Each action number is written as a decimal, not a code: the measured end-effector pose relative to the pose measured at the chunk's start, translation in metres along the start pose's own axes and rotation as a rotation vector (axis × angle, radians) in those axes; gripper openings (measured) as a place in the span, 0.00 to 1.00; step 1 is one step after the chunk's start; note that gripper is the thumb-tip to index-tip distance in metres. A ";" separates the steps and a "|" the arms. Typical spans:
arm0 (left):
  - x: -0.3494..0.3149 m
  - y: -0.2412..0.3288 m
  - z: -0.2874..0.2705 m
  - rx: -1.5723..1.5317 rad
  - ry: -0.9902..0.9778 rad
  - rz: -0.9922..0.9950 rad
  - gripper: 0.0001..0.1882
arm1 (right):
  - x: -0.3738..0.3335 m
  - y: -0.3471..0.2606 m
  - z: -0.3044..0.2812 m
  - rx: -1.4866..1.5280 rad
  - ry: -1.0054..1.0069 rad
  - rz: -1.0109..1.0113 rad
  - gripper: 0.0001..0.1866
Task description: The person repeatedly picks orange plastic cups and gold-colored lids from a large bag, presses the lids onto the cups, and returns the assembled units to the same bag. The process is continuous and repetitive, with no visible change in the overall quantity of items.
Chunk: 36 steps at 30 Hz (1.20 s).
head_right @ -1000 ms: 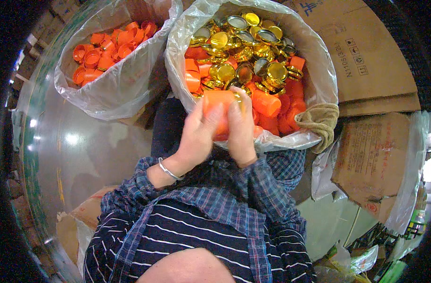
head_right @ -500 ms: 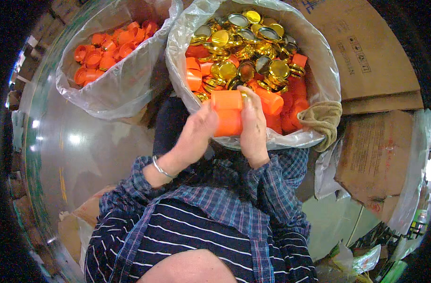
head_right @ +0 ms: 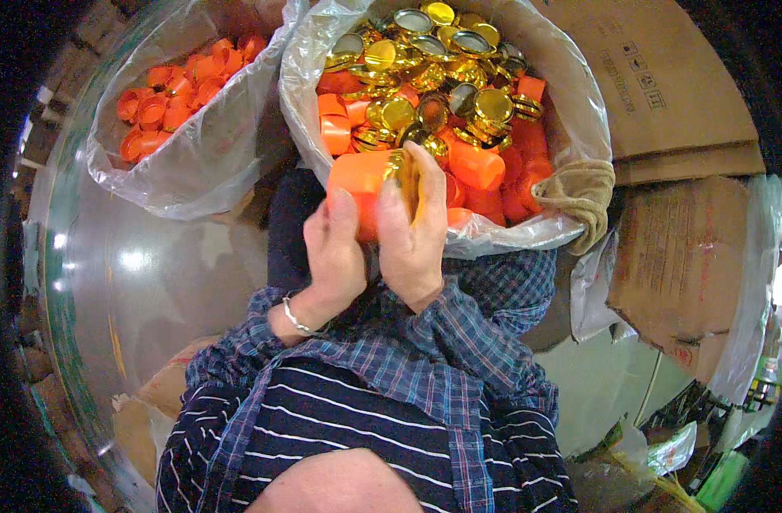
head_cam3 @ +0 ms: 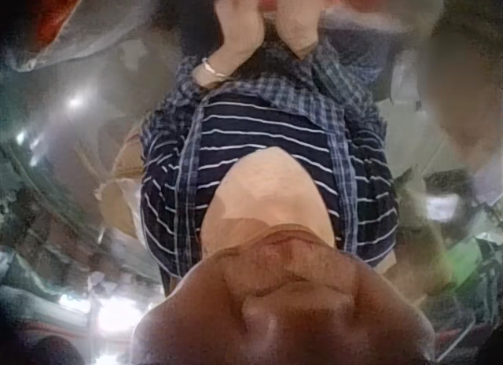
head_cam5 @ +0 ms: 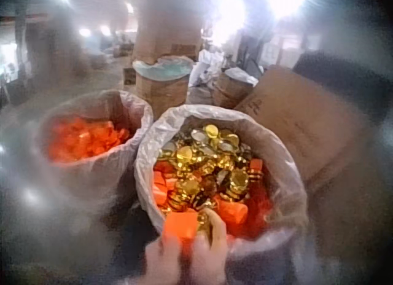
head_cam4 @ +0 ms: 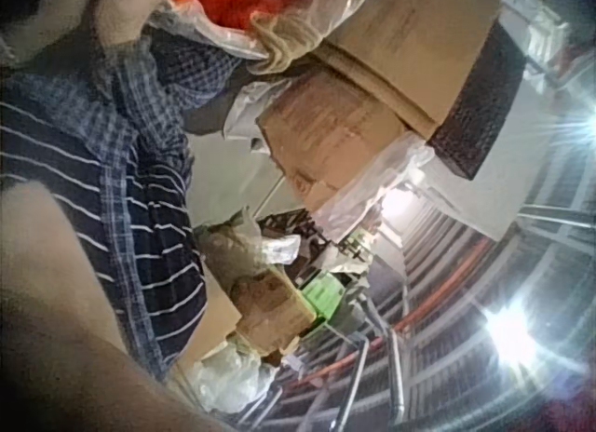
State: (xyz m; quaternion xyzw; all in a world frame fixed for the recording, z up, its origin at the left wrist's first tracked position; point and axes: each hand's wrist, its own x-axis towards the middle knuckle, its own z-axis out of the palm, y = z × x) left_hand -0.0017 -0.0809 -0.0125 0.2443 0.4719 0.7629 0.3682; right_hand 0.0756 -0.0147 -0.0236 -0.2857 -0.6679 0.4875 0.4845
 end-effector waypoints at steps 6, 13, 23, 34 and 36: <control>0.015 0.009 -0.042 -0.509 -0.086 -0.603 0.28 | 0.005 0.004 -0.017 -0.612 -0.270 -0.665 0.46; 0.076 0.066 -0.087 0.403 0.076 0.148 0.26 | 0.075 0.016 -0.027 -0.551 -0.514 -0.533 0.41; 0.091 0.051 -0.100 0.801 -0.068 0.430 0.11 | 0.149 0.152 -0.108 -1.426 -0.993 0.174 0.18; 0.128 0.002 -0.027 1.178 -0.592 0.224 0.33 | 0.188 0.095 -0.058 -0.323 -0.816 0.336 0.15; 0.136 0.021 -0.036 1.184 -0.648 -0.119 0.41 | 0.183 0.129 -0.051 -0.849 -0.877 0.077 0.15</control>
